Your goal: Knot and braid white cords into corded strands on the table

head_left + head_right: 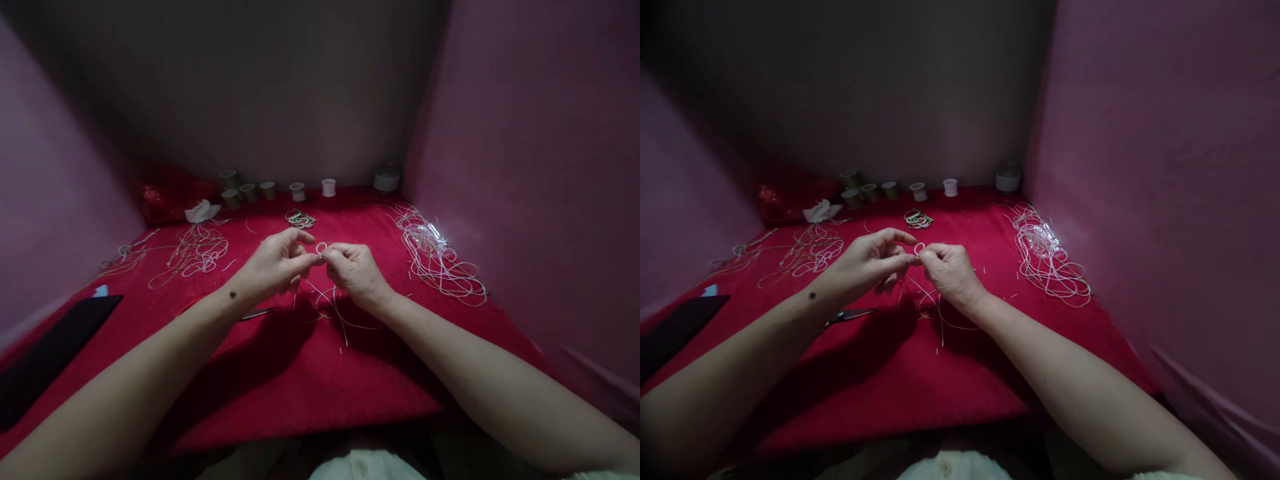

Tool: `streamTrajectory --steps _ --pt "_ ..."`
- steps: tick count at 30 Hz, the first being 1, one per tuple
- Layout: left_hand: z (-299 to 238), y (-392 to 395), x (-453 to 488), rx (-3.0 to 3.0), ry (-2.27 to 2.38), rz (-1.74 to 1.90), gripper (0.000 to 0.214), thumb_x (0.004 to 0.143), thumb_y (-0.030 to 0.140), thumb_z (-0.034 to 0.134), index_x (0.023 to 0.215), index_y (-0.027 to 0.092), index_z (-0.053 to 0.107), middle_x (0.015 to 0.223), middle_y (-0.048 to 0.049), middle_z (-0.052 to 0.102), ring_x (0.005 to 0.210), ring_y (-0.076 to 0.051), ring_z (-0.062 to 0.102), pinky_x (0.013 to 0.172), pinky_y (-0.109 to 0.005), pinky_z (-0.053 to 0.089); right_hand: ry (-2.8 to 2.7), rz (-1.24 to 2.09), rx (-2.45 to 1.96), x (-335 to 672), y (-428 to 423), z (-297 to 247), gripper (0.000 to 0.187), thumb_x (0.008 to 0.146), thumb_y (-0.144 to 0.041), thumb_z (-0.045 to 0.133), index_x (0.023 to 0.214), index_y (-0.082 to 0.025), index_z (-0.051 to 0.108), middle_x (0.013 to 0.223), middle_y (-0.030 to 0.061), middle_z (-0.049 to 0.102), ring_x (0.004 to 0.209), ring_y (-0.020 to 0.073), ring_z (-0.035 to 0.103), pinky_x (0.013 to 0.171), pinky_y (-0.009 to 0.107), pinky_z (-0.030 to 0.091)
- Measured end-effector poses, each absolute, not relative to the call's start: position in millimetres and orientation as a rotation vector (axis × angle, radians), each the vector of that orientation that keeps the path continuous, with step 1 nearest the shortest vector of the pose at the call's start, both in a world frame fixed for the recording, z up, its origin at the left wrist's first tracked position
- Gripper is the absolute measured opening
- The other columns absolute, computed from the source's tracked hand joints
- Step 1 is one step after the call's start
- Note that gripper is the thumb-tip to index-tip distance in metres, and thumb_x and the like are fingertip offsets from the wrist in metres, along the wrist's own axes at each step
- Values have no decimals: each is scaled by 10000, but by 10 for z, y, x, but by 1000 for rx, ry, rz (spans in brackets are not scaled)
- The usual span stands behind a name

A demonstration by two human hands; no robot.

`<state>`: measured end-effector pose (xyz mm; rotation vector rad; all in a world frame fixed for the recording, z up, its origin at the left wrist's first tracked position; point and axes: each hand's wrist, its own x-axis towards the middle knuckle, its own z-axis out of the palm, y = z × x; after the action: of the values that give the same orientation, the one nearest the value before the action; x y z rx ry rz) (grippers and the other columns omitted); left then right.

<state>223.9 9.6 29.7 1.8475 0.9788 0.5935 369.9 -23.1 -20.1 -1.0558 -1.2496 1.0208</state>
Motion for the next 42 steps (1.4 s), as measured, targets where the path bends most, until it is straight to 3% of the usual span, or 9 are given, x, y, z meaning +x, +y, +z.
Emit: streamTrajectory --steps 6,15,21,27,32,38,42 --pt "242 155 2225 1604 891 571 175 744 313 656 846 172 634 443 59 434 350 -43 346 344 -175 265 -1214 1069 -977 3694 -198 -230 360 808 -351 525 509 -173 434 425 -58 363 393 45 278 394 210 219" --pt "165 106 2278 1531 914 741 204 699 334 702 780 155 650 474 39 490 359 -43 368 336 -179 271 -1127 1181 -961 3691 -207 -199 284 802 -353 535 592 -163 536 415 -78 333 372 43 247 379 213 192" --pt "157 97 2303 1471 879 805 177 727 308 671 735 138 623 604 14 584 364 -29 396 324 -167 296 -1182 1126 -993 3695 -204 -198 259 804 -324 514 607 -159 547 424 -75 344 389 46 261 403 211 209" --pt "161 90 2327 1488 920 831 152 752 272 641 696 134 606 430 53 473 333 -35 356 309 -155 265 -1217 1117 -1032 3683 -189 -230 232 807 -286 495 643 -150 587 421 -73 337 401 48 270 427 211 227" --pt "155 97 2328 1575 984 866 172 769 289 625 695 140 584 387 62 442 316 -35 331 304 -150 241 -1065 1309 -963 3688 -193 -195 175 784 -267 520 645 -162 539 398 -93 318 348 35 226 376 208 159" --pt "125 122 2332 1624 1080 932 181 779 308 603 708 156 535 381 72 433 300 -58 349 300 -172 259 -973 1438 -904 3734 -178 -190 162 692 -219 628 641 -156 488 471 -44 527 333 25 303 351 188 170" --pt "53 146 2338 1827 1137 950 158 807 289 563 731 150 558 401 68 454 321 -59 381 328 -172 290 -960 1457 -924 3732 -170 -225 167 679 -218 637 618 -141 502 512 -15 574 341 27 335 349 185 195"
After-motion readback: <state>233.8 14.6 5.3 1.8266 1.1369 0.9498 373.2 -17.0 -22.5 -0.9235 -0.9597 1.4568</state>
